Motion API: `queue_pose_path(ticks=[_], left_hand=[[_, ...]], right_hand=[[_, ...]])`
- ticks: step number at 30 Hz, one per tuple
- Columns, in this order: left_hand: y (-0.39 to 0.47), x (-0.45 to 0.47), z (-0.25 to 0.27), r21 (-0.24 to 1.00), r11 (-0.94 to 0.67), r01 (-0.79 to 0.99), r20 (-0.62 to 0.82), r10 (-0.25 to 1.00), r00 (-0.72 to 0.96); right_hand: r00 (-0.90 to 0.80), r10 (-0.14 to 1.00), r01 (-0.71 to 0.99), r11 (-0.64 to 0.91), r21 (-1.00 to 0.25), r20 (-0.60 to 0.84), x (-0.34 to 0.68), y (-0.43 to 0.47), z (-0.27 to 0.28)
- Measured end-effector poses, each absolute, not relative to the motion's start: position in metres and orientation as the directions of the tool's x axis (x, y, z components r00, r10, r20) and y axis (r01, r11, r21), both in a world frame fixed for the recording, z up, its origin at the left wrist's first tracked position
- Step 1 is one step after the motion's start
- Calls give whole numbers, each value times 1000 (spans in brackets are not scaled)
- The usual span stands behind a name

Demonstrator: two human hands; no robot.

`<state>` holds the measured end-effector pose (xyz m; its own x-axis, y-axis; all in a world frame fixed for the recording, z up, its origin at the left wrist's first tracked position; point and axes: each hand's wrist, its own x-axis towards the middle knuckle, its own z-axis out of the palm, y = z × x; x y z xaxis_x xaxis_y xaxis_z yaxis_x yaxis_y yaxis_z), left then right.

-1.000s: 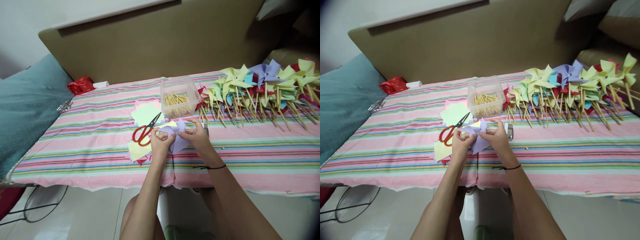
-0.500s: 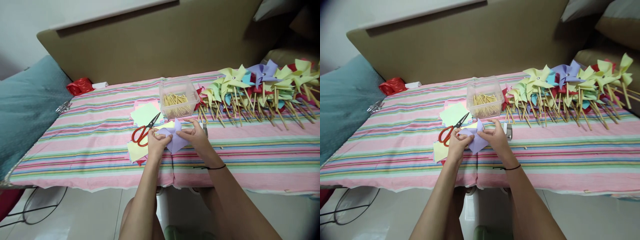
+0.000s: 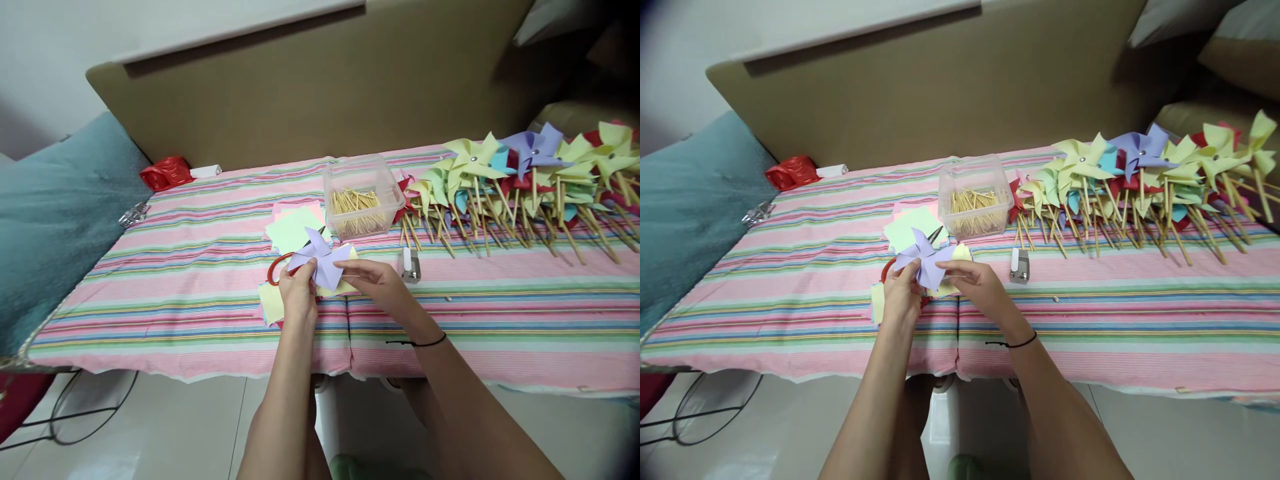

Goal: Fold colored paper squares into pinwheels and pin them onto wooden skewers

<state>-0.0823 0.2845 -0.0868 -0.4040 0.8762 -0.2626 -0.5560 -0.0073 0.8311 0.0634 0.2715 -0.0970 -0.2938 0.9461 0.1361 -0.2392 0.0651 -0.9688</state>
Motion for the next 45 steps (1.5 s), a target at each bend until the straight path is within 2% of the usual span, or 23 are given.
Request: queue_pose_path(ticks=[7,15,23,27,35,45], left_hand=[[281,-73,-88,861,2,-508,-239,884,-401],[276,-64,-83,902,-22,-432,-167,903,-395],[275,-62,-85,914,-31,-405,-136,916,-377],[275,-62,-86,923,-33,-384,-124,918,-377],[272,-58,-82,929,-29,-370,-111,930,-350],[272,-60,-82,923,-40,-383,-89,946,-312]], right_hand=[[-175,983,-271,1,-963,50,59,272,-93],[-49,998,-430,-62,-901,-45,54,269,-90],[53,994,-411,-67,-909,-98,50,269,-90],[82,993,-424,-47,-904,-89,49,268,-90],[267,961,-396,45,-917,-68,44,268,-90],[161,974,-475,-67,-878,-161,47,268,-85]])
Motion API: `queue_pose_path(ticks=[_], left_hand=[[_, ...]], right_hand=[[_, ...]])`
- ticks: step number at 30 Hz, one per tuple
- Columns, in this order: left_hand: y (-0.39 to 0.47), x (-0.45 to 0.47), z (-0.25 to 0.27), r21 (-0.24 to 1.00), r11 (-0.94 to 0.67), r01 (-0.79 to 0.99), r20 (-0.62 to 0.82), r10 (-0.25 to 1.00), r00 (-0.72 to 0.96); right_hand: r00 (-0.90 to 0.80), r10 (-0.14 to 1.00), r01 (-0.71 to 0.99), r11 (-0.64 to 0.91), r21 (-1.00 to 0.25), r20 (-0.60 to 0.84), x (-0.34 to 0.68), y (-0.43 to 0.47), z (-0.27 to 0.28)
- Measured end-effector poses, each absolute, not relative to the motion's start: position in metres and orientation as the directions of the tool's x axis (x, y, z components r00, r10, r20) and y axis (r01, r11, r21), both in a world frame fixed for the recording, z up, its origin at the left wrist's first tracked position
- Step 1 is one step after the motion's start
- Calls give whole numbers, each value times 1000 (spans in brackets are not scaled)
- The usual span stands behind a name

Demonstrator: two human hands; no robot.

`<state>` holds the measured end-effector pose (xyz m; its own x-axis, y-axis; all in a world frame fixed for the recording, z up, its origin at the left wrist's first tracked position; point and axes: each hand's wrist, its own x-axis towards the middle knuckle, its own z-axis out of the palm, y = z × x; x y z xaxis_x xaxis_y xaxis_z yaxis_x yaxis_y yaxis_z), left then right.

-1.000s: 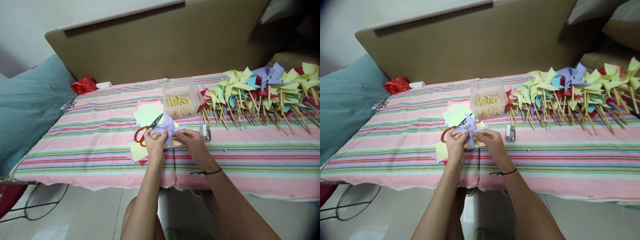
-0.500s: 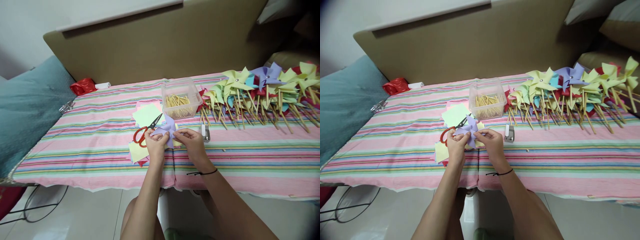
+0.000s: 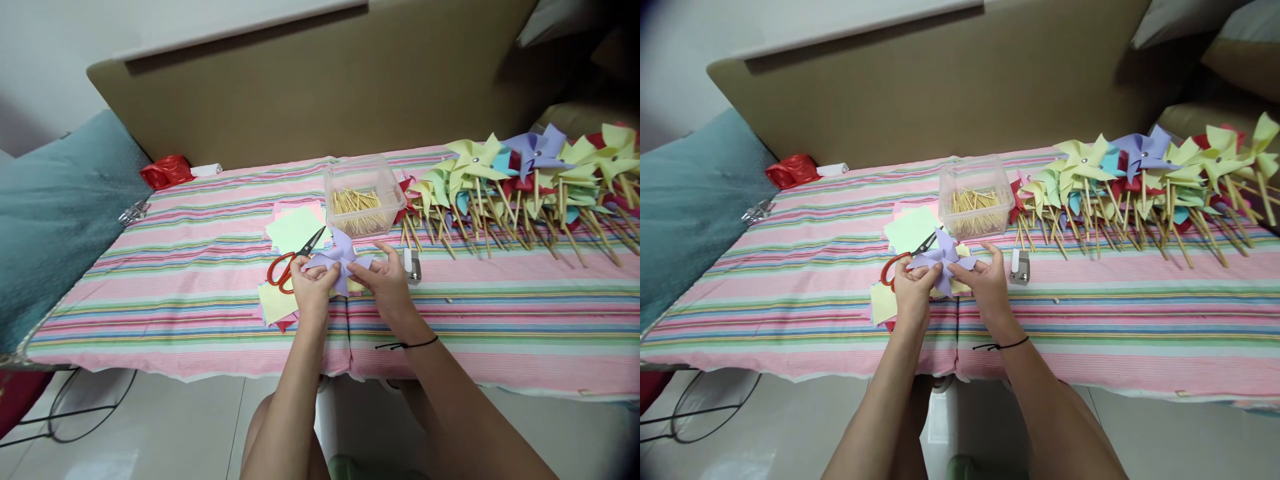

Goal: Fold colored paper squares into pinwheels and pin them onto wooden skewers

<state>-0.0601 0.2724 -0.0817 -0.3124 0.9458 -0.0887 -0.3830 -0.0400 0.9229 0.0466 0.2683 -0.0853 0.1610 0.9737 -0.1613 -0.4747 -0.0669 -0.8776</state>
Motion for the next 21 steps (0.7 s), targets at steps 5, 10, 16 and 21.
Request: queue_pose_path(ticks=[5,10,16,21], left_hand=[[272,-60,-82,934,-14,-357,-97,952,-291],[272,-60,-83,935,1,-355,-107,954,-279],[272,-59,-82,936,0,-352,-97,961,-259],[272,-59,-84,937,14,-349,-99,969,-228]], right_hand=[[153,978,-474,-52,-879,-140,49,269,-86],[182,974,-428,-43,-903,-132,51,269,-88],[199,968,-409,-63,-910,-156,52,271,-87],[241,952,-407,-78,-910,-190,52,272,-88]])
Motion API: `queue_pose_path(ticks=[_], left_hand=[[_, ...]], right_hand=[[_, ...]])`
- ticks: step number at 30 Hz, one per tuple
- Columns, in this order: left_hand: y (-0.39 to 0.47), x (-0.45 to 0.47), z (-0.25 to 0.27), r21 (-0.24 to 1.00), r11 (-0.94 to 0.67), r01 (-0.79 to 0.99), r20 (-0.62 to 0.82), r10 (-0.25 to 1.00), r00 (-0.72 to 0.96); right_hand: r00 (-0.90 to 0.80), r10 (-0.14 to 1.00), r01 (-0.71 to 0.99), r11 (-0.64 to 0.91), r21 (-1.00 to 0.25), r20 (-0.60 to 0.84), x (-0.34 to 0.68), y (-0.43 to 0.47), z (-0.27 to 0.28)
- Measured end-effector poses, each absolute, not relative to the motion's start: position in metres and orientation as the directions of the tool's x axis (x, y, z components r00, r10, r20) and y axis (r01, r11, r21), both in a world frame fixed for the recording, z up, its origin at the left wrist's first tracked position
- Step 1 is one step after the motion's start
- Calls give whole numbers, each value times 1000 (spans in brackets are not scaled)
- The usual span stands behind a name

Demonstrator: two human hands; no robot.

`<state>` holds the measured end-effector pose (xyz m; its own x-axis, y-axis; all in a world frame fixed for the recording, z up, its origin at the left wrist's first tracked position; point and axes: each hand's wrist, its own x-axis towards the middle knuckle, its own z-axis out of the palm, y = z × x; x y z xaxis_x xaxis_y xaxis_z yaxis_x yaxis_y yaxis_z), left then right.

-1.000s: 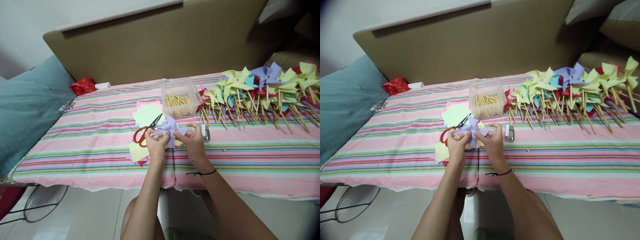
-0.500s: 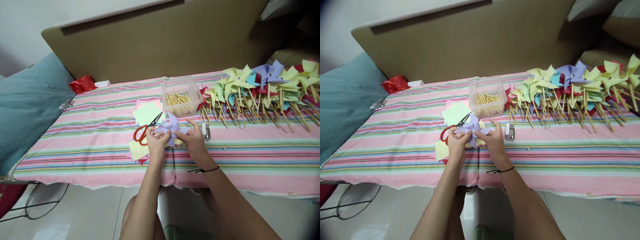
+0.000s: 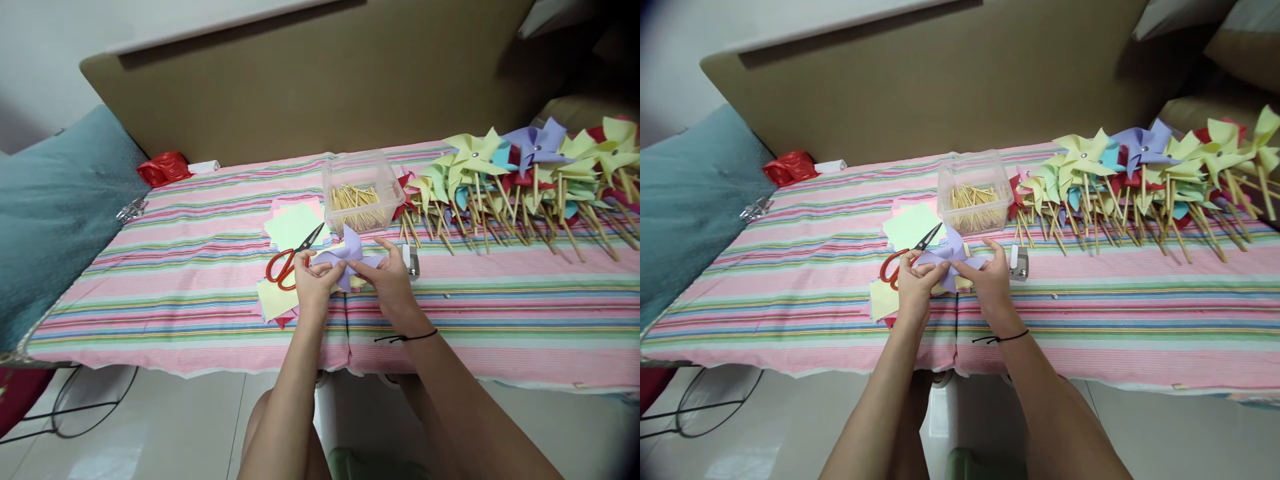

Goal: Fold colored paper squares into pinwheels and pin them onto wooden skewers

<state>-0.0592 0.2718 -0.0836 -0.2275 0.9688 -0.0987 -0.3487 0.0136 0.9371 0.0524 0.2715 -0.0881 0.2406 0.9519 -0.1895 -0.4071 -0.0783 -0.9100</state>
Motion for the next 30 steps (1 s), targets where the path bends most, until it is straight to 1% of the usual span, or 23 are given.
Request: queue_pose_path(ticks=[4,10,19,30], left_hand=[[272,-59,-84,937,29,-348,-111,969,-219],[272,-60,-86,933,31,-358,-112,972,-209],[273,-60,-85,930,42,-365,-126,969,-212],[273,-60,-86,936,43,-351,-122,971,-205]], right_hand=[[268,942,-388,-87,-917,-203,53,272,-89],[240,953,-406,-76,-911,-187,54,271,-89],[260,945,-381,-90,-920,-200,53,271,-88],[249,948,-402,-86,-912,-199,54,272,-90]])
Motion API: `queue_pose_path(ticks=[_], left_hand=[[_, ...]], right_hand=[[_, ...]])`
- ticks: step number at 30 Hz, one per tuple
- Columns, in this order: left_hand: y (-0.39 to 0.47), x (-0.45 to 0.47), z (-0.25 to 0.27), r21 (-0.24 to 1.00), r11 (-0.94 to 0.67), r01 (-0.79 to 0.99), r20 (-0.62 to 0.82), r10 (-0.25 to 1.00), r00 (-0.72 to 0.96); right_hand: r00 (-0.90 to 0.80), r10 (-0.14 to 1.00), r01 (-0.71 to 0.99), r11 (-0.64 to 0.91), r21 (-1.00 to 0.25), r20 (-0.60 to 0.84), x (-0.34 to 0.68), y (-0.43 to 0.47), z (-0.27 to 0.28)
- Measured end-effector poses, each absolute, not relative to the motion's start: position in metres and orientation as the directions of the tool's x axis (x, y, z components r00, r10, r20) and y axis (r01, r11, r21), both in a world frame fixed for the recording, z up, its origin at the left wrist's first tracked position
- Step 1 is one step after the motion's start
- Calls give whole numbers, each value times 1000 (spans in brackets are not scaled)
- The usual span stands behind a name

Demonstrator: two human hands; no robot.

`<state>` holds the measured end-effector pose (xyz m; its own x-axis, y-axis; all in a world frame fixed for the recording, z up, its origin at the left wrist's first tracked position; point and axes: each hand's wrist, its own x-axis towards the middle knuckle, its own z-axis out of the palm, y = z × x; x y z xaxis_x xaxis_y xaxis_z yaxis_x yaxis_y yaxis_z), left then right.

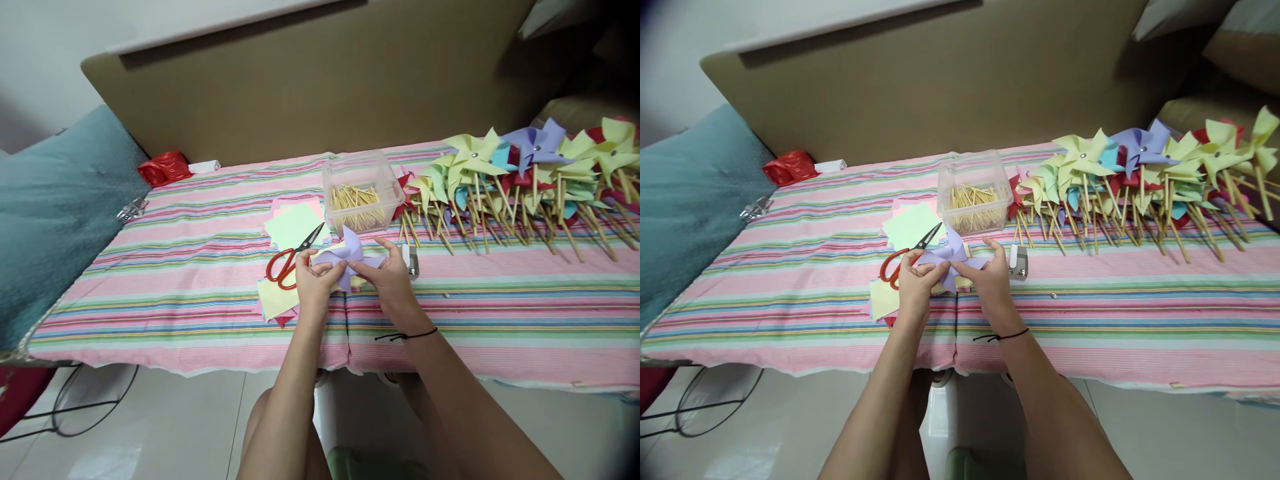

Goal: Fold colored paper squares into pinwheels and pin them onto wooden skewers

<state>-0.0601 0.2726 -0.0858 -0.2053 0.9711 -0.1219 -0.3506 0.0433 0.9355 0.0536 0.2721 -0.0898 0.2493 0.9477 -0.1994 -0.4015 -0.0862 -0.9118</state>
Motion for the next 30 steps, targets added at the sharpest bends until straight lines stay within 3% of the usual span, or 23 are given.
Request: queue_pose_path(ticks=[4,8,14,20,30], left_hand=[[272,-61,-86,933,53,-355,-129,973,-194],[272,-70,-79,929,116,-350,-147,987,-64],[271,-88,-72,967,166,-195,-136,977,162],[269,-89,-76,991,118,-56,-107,980,167],[270,-86,-76,989,137,-54,-131,985,112]], right_hand=[[240,948,-410,-95,-907,-208,55,272,-88],[185,956,-387,-143,-911,-229,63,272,-85],[47,966,-156,-246,-957,-256,76,272,-83],[-15,968,-47,-249,-967,-249,75,270,-86],[-29,975,-99,-222,-970,-220,77,272,-93]])
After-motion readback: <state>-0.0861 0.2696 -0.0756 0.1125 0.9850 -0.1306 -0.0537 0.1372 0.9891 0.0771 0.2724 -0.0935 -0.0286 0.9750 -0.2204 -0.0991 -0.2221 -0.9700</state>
